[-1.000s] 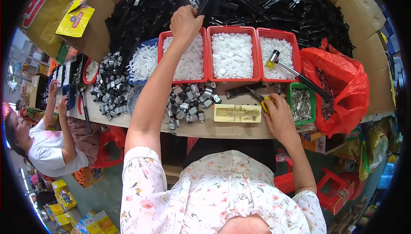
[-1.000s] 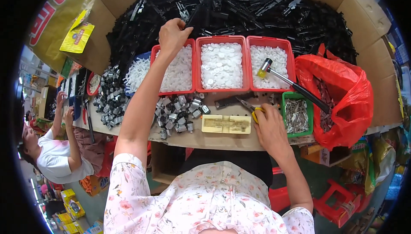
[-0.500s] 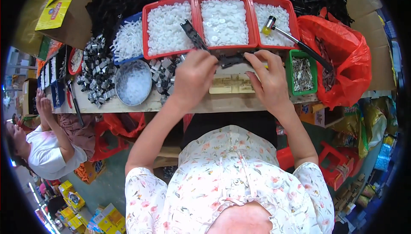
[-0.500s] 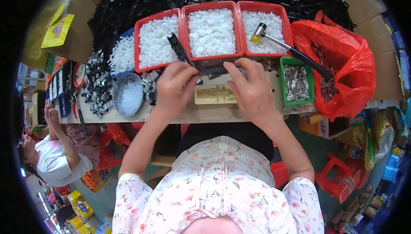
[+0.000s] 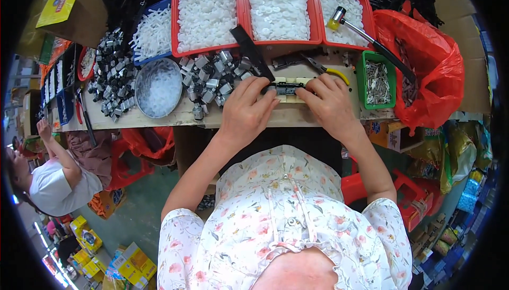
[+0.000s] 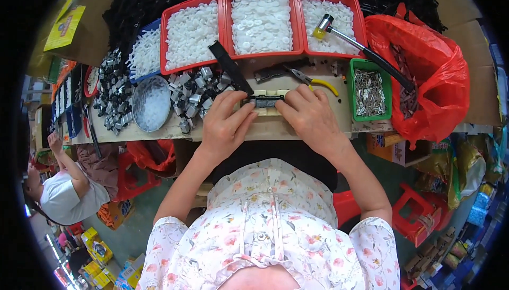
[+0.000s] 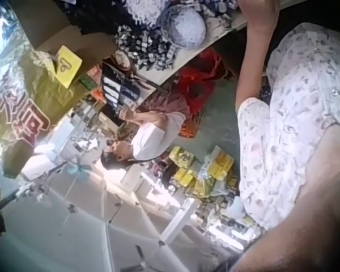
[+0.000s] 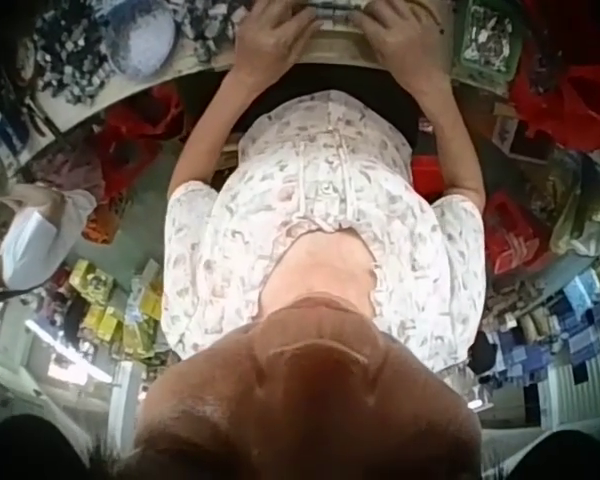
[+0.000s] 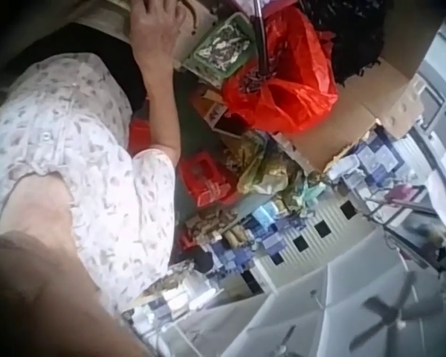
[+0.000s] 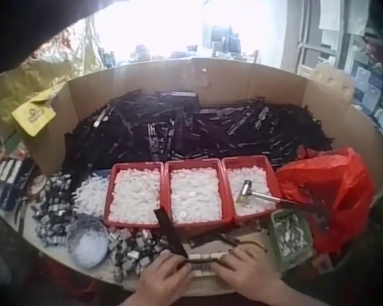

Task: Assembling small electrical components using pliers, a hammer, and a jig.

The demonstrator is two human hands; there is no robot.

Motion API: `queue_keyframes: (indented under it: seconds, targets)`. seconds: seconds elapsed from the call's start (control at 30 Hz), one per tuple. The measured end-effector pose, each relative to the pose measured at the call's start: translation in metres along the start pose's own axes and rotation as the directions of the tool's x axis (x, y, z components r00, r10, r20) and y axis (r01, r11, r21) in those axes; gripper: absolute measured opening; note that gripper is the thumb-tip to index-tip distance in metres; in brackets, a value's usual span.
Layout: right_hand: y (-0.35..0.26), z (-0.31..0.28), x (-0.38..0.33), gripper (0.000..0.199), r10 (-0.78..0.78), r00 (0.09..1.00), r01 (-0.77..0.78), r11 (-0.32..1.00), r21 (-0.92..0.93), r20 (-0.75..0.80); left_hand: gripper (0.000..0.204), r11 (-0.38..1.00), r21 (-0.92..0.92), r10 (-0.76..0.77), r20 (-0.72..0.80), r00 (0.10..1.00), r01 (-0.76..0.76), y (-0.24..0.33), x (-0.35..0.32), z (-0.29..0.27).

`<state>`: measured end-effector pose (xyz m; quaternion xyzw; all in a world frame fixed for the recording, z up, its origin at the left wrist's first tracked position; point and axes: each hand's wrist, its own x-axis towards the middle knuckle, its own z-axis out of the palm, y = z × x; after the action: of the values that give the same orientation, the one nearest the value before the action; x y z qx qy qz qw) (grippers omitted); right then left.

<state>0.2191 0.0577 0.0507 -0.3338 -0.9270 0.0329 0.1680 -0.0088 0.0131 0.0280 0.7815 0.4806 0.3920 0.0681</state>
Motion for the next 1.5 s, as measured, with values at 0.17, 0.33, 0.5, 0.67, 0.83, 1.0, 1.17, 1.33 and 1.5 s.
queue_keyframes:
  seconds: [0.17,0.33,0.5,0.67,0.83,1.0,1.17,1.33,1.5]
  targets:
    - [0.0,-0.003,0.008,0.026,-0.07,0.997,0.073,0.996,-0.053,0.045,0.023,0.999,0.045,-0.02,-0.07,0.997,0.023,0.004,-0.019,-0.014]
    - [0.004,-0.003,0.009,0.026,-0.157,0.983,0.166,0.98,-0.106,0.096,0.026,0.961,0.234,-0.107,-0.189,0.976,0.15,0.005,-0.05,-0.045]
    - [0.003,-0.009,0.017,0.028,-0.131,0.975,0.141,0.989,-0.044,0.179,0.029,0.865,0.25,-0.332,-0.364,0.87,0.435,-0.006,-0.086,-0.063]
    - [-0.018,-0.007,0.028,0.023,-0.101,0.99,0.095,0.994,0.06,0.103,0.035,0.835,0.189,-0.435,-0.348,0.83,0.517,-0.017,-0.091,-0.057]
    - [-0.051,0.017,0.043,0.03,-0.168,0.982,0.155,0.978,0.143,0.084,0.03,0.84,0.098,-0.491,-0.281,0.824,0.534,-0.023,-0.086,-0.056]
    - [-0.083,0.049,0.065,0.037,-0.239,0.971,0.224,0.94,0.258,0.03,0.03,0.825,-0.022,-0.561,-0.16,0.812,0.565,-0.026,-0.08,-0.07]
    - [-0.094,0.062,0.074,0.035,-0.243,0.97,0.238,0.95,0.203,-0.001,0.031,0.805,-0.075,-0.592,-0.135,0.794,0.588,-0.031,-0.083,-0.071]
    - [-0.099,0.066,0.072,0.034,-0.256,0.966,0.259,0.944,0.203,-0.039,0.032,0.745,-0.084,-0.667,-0.107,0.737,0.662,-0.032,-0.085,-0.064]
    - [-0.095,0.074,0.077,0.034,-0.24,0.968,0.25,0.953,0.171,-0.078,0.03,0.411,-0.645,-0.805,0.075,0.588,0.644,-0.025,-0.085,-0.068]
